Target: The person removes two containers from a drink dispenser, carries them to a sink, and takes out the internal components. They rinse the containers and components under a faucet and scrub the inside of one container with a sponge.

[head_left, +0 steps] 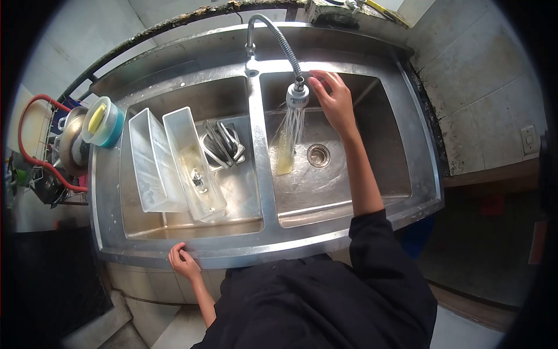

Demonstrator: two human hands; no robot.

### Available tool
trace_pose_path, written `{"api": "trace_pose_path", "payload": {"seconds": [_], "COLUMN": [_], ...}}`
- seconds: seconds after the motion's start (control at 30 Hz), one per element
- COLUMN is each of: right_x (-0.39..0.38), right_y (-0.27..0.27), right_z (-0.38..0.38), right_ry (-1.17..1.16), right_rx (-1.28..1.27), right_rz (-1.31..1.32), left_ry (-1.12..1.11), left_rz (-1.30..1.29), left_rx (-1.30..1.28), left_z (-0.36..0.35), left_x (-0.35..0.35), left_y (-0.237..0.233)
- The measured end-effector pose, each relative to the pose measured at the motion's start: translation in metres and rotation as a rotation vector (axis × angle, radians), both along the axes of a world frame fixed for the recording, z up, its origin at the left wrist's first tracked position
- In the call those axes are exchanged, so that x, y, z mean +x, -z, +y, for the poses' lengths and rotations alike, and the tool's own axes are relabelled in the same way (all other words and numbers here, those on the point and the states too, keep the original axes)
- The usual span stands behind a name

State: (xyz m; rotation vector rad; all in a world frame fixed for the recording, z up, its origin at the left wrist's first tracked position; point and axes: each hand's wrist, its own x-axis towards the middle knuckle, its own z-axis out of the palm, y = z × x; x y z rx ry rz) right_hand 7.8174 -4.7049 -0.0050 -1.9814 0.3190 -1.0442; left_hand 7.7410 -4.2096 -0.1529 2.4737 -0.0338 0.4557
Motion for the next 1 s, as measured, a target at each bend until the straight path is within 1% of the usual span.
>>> {"api": "trace_pose_path", "payload": {"seconds": [0.07,0.1,0.17,0.23,0.3,0.37,0.47,0.57,0.63,0.7,0.77,0.83,1.0], "right_x": [0.007,0.010,0.015,0.019,0.021,0.024,0.025,0.024,0.025,0.026,0.026,0.025,0.024], "right_y": [-0.021,-0.026,-0.034,-0.028,-0.023,-0.024,-0.029,-0.031,-0.030,-0.028,-0.024,-0.020,-0.022], "right_z": [0.011,0.017,0.026,0.028,0.026,0.027,0.029,0.032,0.034,0.034,0.033,0.033,0.032], "right_ry": [0.069,0.067,0.082,0.090,0.116,0.132,0.174,0.217,0.254,0.254,0.259,0.253,0.217], "right_rx": [-0.389,-0.393,-0.330,-0.322,-0.335,-0.304,-0.301,-0.312,-0.263,-0.260,-0.258,-0.306,-0.258], "right_rz": [0.310,0.307,0.594,0.582,0.456,0.445,0.450,0.484,0.527,0.539,0.552,0.537,0.523], "left_ry": [0.012,0.009,0.015,0.011,0.011,-0.011,-0.033,-0.014,-0.009,-0.001,-0.023,-0.019,-0.008], "left_rz": [-0.046,-0.048,-0.056,-0.069,-0.075,-0.056,-0.030,-0.073,-0.089,-0.102,-0.063,-0.068,-0.078], "left_rx": [-0.001,-0.004,-0.034,-0.041,-0.042,-0.046,-0.067,-0.057,-0.062,-0.069,-0.088,-0.092,-0.081], "left_z": [0.001,0.002,0.002,0.001,0.003,0.003,0.002,0.005,0.007,0.007,0.006,0.004,0.005], "left_x": [0.000,-0.001,-0.001,-0.001,-0.003,-0.003,-0.005,-0.004,-0.003,-0.004,-0.005,-0.005,-0.005], "left_y": [0.003,0.003,0.003,0.002,0.001,0.003,0.000,0.005,0.008,0.008,0.006,0.002,0.002]}}
